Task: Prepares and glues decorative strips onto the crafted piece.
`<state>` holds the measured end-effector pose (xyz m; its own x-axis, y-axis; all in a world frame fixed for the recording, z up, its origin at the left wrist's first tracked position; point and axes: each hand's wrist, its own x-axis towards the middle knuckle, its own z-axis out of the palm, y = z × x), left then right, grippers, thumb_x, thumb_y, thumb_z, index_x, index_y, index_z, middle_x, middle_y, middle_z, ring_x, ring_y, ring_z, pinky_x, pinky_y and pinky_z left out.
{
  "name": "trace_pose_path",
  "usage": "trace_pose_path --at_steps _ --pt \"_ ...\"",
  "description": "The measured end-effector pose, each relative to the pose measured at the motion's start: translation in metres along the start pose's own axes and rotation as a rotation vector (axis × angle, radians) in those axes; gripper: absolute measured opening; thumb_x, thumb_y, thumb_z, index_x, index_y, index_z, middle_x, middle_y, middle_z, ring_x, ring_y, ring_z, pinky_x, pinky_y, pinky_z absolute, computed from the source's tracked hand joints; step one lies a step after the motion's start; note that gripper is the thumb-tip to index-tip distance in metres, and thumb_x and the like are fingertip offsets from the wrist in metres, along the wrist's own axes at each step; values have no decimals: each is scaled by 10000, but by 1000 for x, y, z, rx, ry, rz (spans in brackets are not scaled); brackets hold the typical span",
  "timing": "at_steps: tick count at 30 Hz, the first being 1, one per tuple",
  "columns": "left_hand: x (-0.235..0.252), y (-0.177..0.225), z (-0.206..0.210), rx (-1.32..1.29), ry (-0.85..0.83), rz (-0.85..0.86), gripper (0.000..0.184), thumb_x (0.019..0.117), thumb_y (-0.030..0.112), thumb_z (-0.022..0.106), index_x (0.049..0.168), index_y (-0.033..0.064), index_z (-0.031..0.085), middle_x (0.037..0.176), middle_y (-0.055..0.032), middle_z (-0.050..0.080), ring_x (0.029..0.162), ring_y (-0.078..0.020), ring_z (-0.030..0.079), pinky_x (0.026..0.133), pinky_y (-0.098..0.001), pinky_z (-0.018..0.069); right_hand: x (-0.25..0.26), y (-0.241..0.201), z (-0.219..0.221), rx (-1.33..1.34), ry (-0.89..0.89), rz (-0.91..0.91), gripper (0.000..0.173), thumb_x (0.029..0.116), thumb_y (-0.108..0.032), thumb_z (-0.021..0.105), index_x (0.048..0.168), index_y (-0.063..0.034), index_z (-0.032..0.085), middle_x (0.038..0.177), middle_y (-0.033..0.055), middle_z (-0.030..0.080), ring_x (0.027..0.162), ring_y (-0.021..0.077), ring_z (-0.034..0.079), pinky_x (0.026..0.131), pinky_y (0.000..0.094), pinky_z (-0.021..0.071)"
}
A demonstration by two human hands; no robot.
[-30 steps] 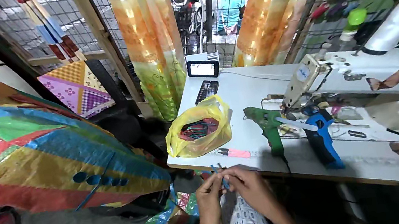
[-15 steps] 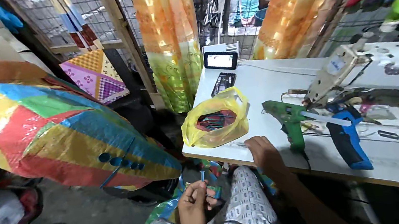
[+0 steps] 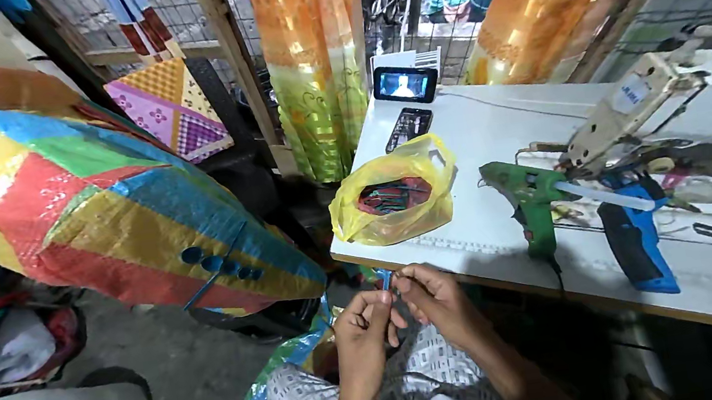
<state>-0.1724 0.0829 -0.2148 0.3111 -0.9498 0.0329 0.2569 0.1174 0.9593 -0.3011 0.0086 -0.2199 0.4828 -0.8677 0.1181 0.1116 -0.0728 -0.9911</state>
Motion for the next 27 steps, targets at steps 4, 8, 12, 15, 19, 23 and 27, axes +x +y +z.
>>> trace_pose_path --at_steps 4,8,12,15,19,23,27 --pt "-5 0 2 28 -21 -10 149 1041 57 519 983 11 648 688 17 675 515 8 554 494 -138 458 1 2 8 40 -9 -64 232 1060 -192 492 1034 -39 663 760 -104 573 566 -70 459 519 109 402" --pt "-7 -2 7 -11 -35 -18 144 1039 55 522 978 16 647 684 5 681 499 7 555 473 -137 459 1 2 9 55 5 -109 220 1059 -156 484 1014 -30 658 783 -95 593 588 -78 481 521 94 404" --pt "-7 -2 9 -30 -59 -8 154 1044 68 520 965 37 649 682 13 684 500 10 563 476 -134 465 -1 0 4 42 4 -131 204 1044 -166 530 1035 -16 667 796 -101 605 614 -88 490 548 96 415" --pt "-7 -1 12 -47 -74 0 153 1045 68 523 959 37 645 673 11 678 493 11 558 472 -133 464 -3 0 4 27 35 -160 209 1046 -169 526 1021 -14 664 797 -92 608 621 -87 503 551 92 424" --pt "-8 -2 14 -78 -93 16 148 1045 66 528 962 40 648 664 14 669 495 17 554 476 -128 459 -5 2 5 -17 79 -196 237 1050 -186 520 984 -7 660 757 -92 583 604 -92 484 544 88 412" --pt "-9 -3 14 -70 -85 16 137 1041 61 532 961 39 640 652 19 654 497 14 550 481 -129 459 -5 4 6 -23 86 -218 228 1048 -184 530 975 -10 659 726 -109 556 591 -101 458 539 84 395" --pt "-10 -3 14 -92 -86 15 165 1046 72 526 941 53 652 639 38 628 511 16 544 495 -130 458 -5 5 11 -21 106 -254 237 1053 -180 519 971 -6 658 741 -96 575 616 -93 488 564 91 425"
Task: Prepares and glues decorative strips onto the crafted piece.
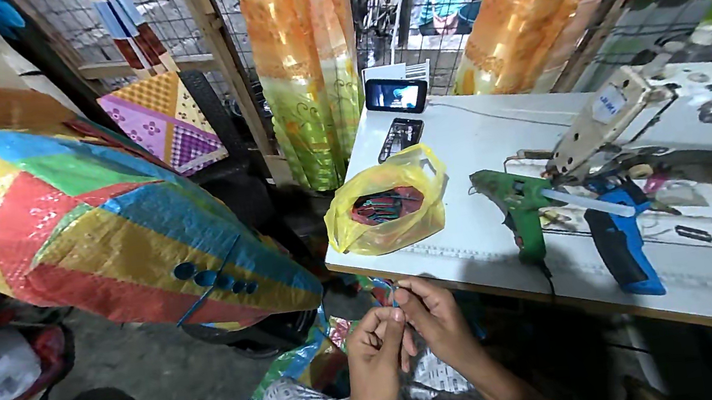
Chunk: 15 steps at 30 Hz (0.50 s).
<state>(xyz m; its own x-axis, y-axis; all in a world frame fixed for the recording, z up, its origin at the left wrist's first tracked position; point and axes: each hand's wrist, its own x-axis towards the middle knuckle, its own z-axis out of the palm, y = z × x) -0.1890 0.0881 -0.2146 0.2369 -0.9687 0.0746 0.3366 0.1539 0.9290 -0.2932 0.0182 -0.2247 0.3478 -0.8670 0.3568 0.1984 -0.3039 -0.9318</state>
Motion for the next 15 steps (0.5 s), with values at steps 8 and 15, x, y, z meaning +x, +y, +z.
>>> trace_pose_path --at_steps 8,15 --pt "-2 10 -13 -156 -144 -200 270 1066 238 514 904 139 706 559 130 493 464 49 430 459 -124 366 1 2 -3 -25 -44 -95 295 1053 -239 544 964 17 662 738 -74 595 639 -87 523 601 99 464" --pt "-7 16 -22 -779 -406 -395 221 1033 294 593 904 153 704 607 144 511 508 44 491 514 -126 426 0 6 0 -92 -41 -216 376 1079 -295 504 920 8 659 696 -58 548 634 -100 470 603 83 416"
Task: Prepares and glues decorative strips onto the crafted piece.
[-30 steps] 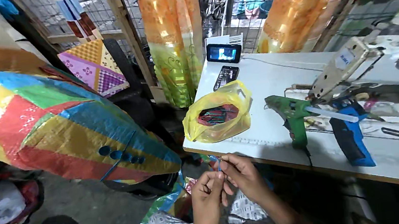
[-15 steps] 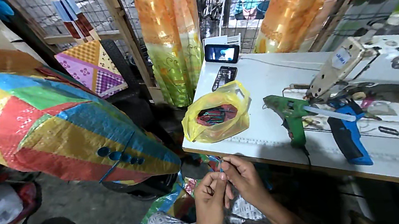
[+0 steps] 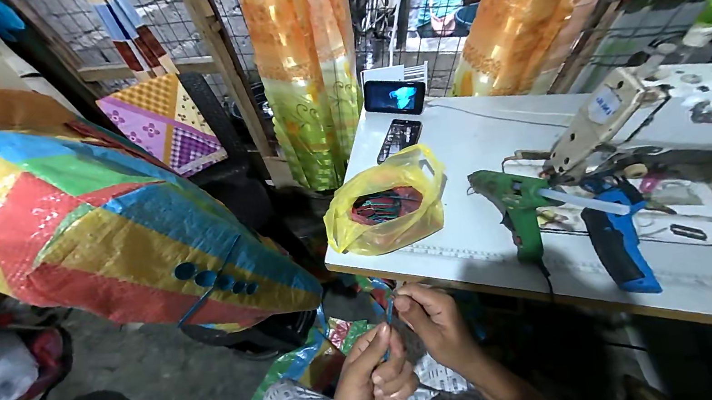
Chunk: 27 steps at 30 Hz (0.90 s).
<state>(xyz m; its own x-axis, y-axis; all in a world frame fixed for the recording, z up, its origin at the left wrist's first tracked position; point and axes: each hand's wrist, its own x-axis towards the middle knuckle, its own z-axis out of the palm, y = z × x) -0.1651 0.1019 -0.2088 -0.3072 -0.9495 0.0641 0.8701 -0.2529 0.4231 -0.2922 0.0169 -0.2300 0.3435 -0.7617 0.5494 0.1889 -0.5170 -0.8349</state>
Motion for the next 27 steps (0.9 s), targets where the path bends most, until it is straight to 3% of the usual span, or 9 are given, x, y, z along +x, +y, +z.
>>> trace_pose_path --at_steps 3,5,7,9,12,16,19,23,27 --pt "-10 7 0 125 99 83 240 1044 297 575 968 125 725 611 119 532 512 32 502 523 -134 445 0 6 -5 -4 -48 18 365 1072 -274 521 918 16 680 712 -53 579 639 -107 475 608 75 416" --pt "-13 11 3 558 340 229 313 1081 284 479 1039 128 747 617 134 517 514 50 453 506 -122 400 1 3 -13 -30 -85 106 331 1051 -247 549 955 26 709 750 -50 619 640 -109 483 604 76 420" --pt "-11 14 3 956 503 363 326 1084 194 421 1048 113 734 724 134 581 579 57 472 546 -120 410 4 -4 -21 -87 -105 226 300 1026 -243 569 1000 23 706 795 -45 638 636 -100 474 592 87 409" --pt "-7 16 2 1226 583 485 261 1056 118 473 1024 54 725 904 82 698 714 65 570 650 -117 473 7 -14 -26 -174 -114 326 312 1017 -279 576 1031 3 711 831 -26 660 635 -75 495 589 113 423" --pt "-1 12 -1 1391 651 638 218 1027 106 533 983 14 727 901 25 678 802 24 619 723 -128 516 7 -22 -25 -232 -105 350 305 1010 -302 581 1016 -25 706 754 -40 616 585 -60 484 550 129 421" --pt "10 1 -3 1363 661 746 201 1013 82 548 1000 -6 728 876 17 658 760 28 594 686 -114 501 -1 -16 -13 -172 -70 229 280 1003 -259 614 1000 6 704 795 -5 661 649 -51 547 600 126 468" --pt "13 -7 -10 1584 610 919 218 1011 112 581 1026 -36 742 870 -23 639 800 35 596 739 -88 502 -4 -14 -5 -152 -35 203 263 1005 -251 621 981 -1 699 800 -15 658 675 -66 554 620 107 468" --pt "11 -12 -18 1889 585 1081 202 1009 183 622 1068 45 757 847 -62 626 813 -81 589 788 -185 471 -2 -16 -2 -167 -17 230 274 1011 -258 609 959 -4 699 748 -32 634 631 -75 523 589 100 443" --pt "10 -11 -26 1944 540 1141 184 1011 167 630 1113 76 753 966 -85 674 916 -110 631 866 -202 498 0 -15 -5 -181 -44 225 290 1020 -259 594 943 -1 702 751 -22 641 639 -74 535 600 96 451"
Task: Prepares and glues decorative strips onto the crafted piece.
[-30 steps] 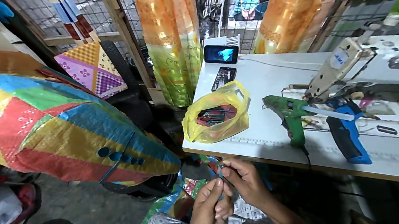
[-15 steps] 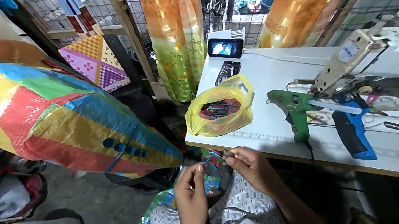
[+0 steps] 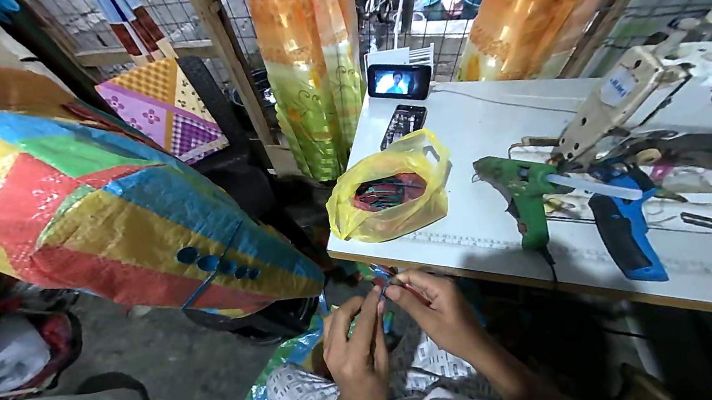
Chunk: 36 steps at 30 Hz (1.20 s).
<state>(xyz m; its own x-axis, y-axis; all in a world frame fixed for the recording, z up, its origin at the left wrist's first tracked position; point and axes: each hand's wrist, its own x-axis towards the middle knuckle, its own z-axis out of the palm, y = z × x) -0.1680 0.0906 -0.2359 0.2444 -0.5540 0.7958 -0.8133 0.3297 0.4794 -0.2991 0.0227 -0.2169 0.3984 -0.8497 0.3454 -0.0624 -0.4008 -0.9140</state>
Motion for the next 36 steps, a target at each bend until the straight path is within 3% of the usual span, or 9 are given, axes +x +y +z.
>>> trace_pose_path --at_steps 8,14,17,21,24,27,30,33,36 --pt "1 -5 -3 26 -25 134 174 1029 137 594 1107 52 724 987 -75 730 923 -132 670 889 -224 516 -1 8 -9 -260 40 -200 360 1039 -315 549 885 -24 694 655 32 602 565 23 526 547 163 444" --pt "0 -19 -8 -23 -89 232 154 1035 131 591 1101 57 708 971 -67 731 891 -134 677 886 -242 520 -4 19 -23 -396 -44 -313 381 1042 -330 533 873 -31 697 685 77 642 566 113 577 523 242 466" --pt "-4 -17 -8 2 -93 226 164 1034 133 589 1099 51 715 968 -67 741 882 -131 680 875 -235 520 -9 16 -19 -332 -33 -230 358 1040 -313 551 908 -21 710 700 72 646 584 91 572 551 222 478" --pt "-13 -12 5 45 -54 238 168 1019 139 606 1105 43 714 934 -74 736 832 -140 677 840 -248 529 -14 3 2 -98 65 -5 316 1037 -273 568 963 2 705 733 16 648 625 -13 566 598 147 489" --pt "-17 -16 8 78 -33 264 161 1010 132 616 1105 49 716 928 -71 737 810 -137 673 824 -248 525 -13 4 5 -58 65 11 315 1039 -272 566 963 1 704 735 4 651 639 -31 575 611 131 493" --pt "-16 -25 3 68 -76 342 165 1003 123 630 1131 51 705 939 -71 738 804 -145 671 822 -255 521 -9 13 -3 -217 50 -95 347 1044 -298 546 912 -21 708 676 27 624 584 29 556 564 182 482" --pt "-15 -30 -12 21 -142 415 171 1020 141 619 1152 57 688 946 -70 728 806 -158 662 833 -270 515 2 17 -28 -431 71 -90 364 1041 -243 522 908 19 736 700 120 679 609 194 655 581 363 539" --pt "-9 -27 -25 -101 -198 221 168 1050 180 578 1104 78 700 984 -48 737 898 -112 685 877 -236 538 17 29 -64 -574 105 -133 363 1040 -273 519 914 -6 731 687 94 665 584 157 620 558 322 517" --pt "4 -22 -26 -379 -206 -202 202 1022 110 602 1079 -20 747 953 -34 745 870 -26 705 813 -193 598 21 53 -77 -770 146 -107 382 992 -335 622 1028 24 750 819 180 726 679 319 700 617 505 571"
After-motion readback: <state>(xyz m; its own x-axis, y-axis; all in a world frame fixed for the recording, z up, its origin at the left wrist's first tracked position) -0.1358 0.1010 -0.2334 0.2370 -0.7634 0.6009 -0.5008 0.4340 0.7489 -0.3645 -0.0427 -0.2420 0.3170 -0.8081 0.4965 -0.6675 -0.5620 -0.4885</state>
